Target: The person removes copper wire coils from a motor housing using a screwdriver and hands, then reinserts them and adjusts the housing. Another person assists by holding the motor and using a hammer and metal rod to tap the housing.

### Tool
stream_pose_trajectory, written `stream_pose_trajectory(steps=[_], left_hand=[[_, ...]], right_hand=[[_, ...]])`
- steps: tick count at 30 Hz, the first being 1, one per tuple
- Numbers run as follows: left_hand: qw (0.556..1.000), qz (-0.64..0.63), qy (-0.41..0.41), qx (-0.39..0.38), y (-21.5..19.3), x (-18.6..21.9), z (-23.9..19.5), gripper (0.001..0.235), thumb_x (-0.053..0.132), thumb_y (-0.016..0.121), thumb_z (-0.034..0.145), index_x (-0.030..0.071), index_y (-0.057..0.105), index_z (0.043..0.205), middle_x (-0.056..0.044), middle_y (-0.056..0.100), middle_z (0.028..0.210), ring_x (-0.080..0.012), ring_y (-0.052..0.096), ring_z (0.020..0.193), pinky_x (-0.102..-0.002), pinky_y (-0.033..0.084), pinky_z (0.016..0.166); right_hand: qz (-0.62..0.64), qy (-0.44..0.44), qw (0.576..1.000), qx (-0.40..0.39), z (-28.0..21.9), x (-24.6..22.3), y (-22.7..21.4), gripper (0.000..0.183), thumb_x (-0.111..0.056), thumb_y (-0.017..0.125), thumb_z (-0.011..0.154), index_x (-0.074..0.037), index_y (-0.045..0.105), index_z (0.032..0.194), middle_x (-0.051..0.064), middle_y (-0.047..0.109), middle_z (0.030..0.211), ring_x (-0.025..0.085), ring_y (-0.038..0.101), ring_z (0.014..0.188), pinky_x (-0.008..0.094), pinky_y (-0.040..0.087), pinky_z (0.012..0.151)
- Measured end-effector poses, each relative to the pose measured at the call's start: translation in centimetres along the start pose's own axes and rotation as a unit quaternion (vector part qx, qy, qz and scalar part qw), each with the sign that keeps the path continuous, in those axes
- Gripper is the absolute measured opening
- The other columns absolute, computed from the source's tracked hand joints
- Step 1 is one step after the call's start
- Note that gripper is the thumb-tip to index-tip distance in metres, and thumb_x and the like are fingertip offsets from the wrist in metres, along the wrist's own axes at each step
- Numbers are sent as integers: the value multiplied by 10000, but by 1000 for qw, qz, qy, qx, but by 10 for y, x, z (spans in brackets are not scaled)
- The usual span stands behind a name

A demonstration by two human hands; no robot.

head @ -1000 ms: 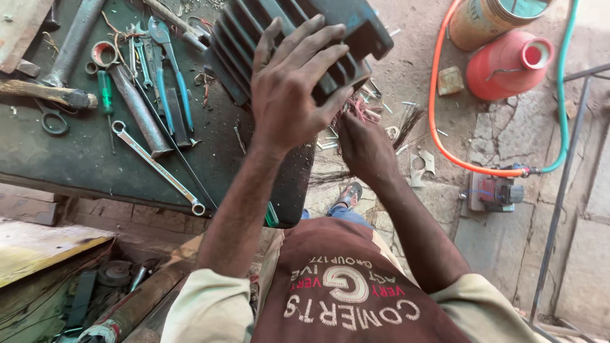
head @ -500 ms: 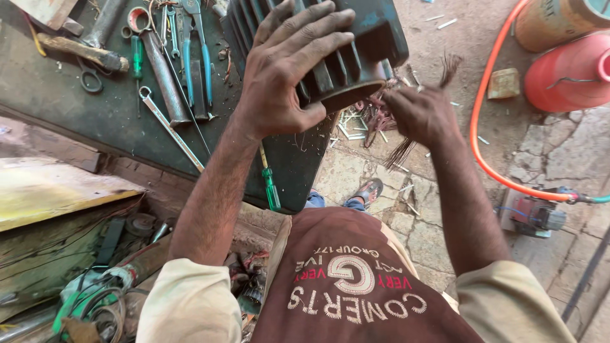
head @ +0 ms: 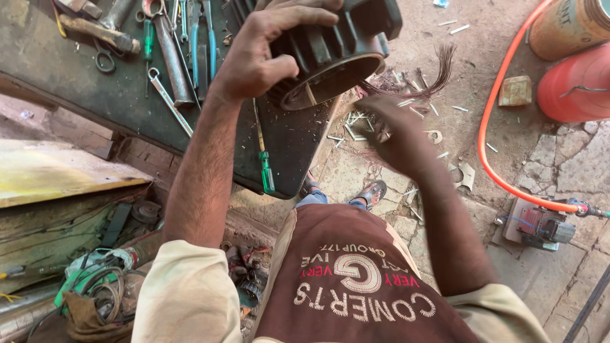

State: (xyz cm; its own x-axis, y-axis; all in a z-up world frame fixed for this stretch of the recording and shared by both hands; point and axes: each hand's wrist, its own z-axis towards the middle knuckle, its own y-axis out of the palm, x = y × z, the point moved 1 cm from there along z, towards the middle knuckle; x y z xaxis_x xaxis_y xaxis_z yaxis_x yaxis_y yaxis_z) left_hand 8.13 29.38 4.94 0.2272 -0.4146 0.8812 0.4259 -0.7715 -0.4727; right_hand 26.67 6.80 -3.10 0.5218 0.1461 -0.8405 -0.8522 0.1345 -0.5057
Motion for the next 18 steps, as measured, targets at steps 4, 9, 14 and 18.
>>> stream_pose_trajectory(steps=[4, 9, 14, 18], left_hand=[[986, 16, 163, 34, 1, 2, -2, 619, 23, 506, 762, 24, 706, 1348, -159, 665, 1484, -262, 533, 1487, -432, 410, 1337], [983, -49, 169, 51, 0, -2, -2, 561, 55, 520, 769, 3, 708, 1295, -150, 662, 1460, -253, 540, 1478, -422, 409, 1327], [981, 41, 160, 105, 1, -9, 10, 268, 214, 602, 1012, 21, 731, 1145, -148, 732, 1186, -255, 703, 1097, -398, 580, 992], [956, 186, 200, 110, 16, -1, 48, 337, 369, 782, 1025, 65, 731, 1162, -93, 769, 976, -195, 752, 804, -360, 638, 729]], right_hand=[[59, -15, 998, -34, -3, -40, 55, 567, -200, 744, 931, -28, 538, 1430, 212, 601, 1409, 369, 593, 1274, 479, 516, 1026], [0, -96, 993, -73, -12, -45, 93, 239, -132, 675, 1013, -167, 678, 1249, 58, 761, 1174, 289, 667, 1258, 413, 583, 1064], [55, -34, 998, -25, -26, -45, 58, 279, -147, 731, 968, -147, 725, 1247, 100, 742, 1231, 268, 698, 1211, 382, 618, 974], [-6, -54, 998, -11, -29, -70, 34, 357, -174, 792, 878, -99, 702, 1215, 137, 694, 1311, 334, 654, 1257, 437, 568, 1007]])
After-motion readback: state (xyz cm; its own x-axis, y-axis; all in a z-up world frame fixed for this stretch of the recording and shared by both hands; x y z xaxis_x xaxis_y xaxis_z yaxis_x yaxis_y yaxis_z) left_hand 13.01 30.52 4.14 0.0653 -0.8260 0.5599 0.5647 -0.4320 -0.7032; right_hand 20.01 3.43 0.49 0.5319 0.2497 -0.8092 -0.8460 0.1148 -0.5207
